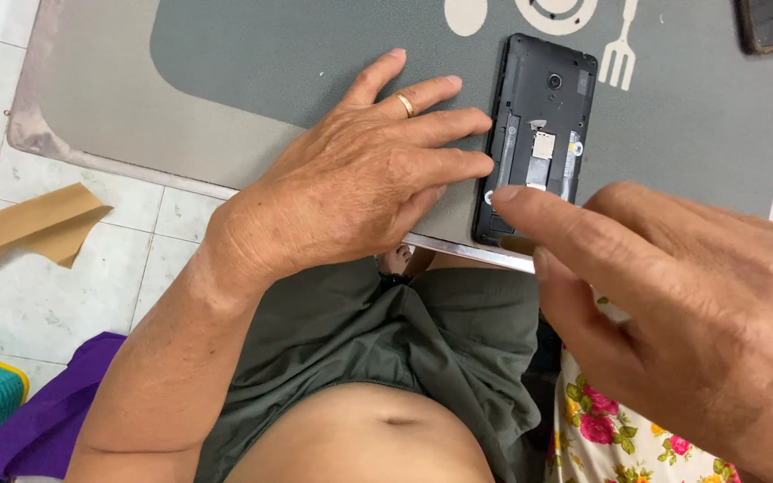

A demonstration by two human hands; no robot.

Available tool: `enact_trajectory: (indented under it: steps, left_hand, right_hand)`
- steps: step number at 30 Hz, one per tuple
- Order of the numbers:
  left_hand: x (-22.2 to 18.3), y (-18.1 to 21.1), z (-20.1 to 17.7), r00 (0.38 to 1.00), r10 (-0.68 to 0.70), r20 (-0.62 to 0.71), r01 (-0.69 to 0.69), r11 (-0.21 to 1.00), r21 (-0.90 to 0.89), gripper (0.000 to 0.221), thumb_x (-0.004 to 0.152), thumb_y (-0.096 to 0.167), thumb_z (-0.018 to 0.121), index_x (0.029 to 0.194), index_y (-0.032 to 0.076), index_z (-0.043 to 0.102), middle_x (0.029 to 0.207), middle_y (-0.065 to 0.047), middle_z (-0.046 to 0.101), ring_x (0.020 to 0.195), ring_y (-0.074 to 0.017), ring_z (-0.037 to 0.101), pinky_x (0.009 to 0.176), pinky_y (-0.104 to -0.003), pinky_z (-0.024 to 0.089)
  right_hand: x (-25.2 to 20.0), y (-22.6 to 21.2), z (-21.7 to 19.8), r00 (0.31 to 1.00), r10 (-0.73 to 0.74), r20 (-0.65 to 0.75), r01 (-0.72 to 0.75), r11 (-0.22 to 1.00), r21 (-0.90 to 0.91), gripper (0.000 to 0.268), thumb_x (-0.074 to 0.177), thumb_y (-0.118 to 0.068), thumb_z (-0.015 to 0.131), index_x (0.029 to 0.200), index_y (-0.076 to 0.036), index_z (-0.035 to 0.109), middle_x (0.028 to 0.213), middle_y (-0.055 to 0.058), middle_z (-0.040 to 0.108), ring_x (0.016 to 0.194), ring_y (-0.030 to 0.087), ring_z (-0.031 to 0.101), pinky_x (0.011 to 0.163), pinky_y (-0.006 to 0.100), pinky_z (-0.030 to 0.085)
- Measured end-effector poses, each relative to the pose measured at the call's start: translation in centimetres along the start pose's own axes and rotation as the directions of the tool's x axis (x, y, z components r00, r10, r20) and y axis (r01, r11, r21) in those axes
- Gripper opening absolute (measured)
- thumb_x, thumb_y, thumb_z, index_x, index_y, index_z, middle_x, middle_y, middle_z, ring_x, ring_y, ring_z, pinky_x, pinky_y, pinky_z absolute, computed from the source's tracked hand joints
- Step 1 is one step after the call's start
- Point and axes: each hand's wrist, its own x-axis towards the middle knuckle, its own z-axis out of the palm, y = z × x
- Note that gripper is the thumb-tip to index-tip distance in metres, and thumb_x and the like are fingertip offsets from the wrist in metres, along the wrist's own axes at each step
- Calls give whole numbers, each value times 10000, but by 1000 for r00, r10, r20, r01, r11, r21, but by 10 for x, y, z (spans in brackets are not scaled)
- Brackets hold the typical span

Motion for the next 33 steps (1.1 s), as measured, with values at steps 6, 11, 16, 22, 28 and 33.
enact_trajectory:
  steps: [6,11,16,22,28,33]
  left_hand:
    - [1,0,-1,1000,1,18,-1,1000,-7,257,1064,22,694,1278,163,696,1401,-61,629,1423,-459,569,1249,-687,287]
    - [0,0,-2,1000,7,18,-7,1000,-11,290,1055,13,688,1305,160,692,1421,-69,628,1433,-458,568,1249,-687,282]
    - [1,0,0,1000,1,13,-2,1000,21,276,1041,28,715,1278,170,703,1407,-53,641,1420,-441,582,1244,-679,299]
    - [2,0,0,1000,-5,22,5,1000,-18,287,1052,23,703,1304,159,722,1440,-80,645,1445,-458,562,1256,-690,279]
    - [1,0,0,1000,-11,19,12,1000,-14,319,1034,24,724,1324,157,739,1441,-77,656,1440,-453,570,1259,-678,280]
    - [3,1,-1,1000,-8,9,8,1000,-5,280,1057,37,691,1307,143,761,1413,-79,663,1414,-455,586,1246,-684,304]
  right_hand:
    - [-2,1,-1,999,28,35,-27,999,-28,377,1109,-174,709,1485,-181,694,779,-20,647,591,263,602,516,439,431]
    - [-8,3,2,992,72,105,-56,988,-146,557,1032,-404,743,1568,-293,642,960,-48,688,735,254,697,524,449,500]
    - [-6,0,0,999,40,23,-39,998,-49,397,1100,-161,703,1496,-188,686,853,-9,678,647,265,645,517,436,459]
    - [-8,-1,1,995,97,16,-95,992,-88,449,1085,-344,787,1506,-210,704,925,-36,742,656,242,676,530,419,495]
    - [-12,-5,5,978,203,41,-201,979,-38,553,1038,-173,718,1579,-250,632,950,-67,694,652,266,628,480,455,470]
    - [-12,-5,4,985,168,-41,-165,984,71,464,1067,-179,820,1510,-139,690,981,-52,815,635,189,683,561,406,518]
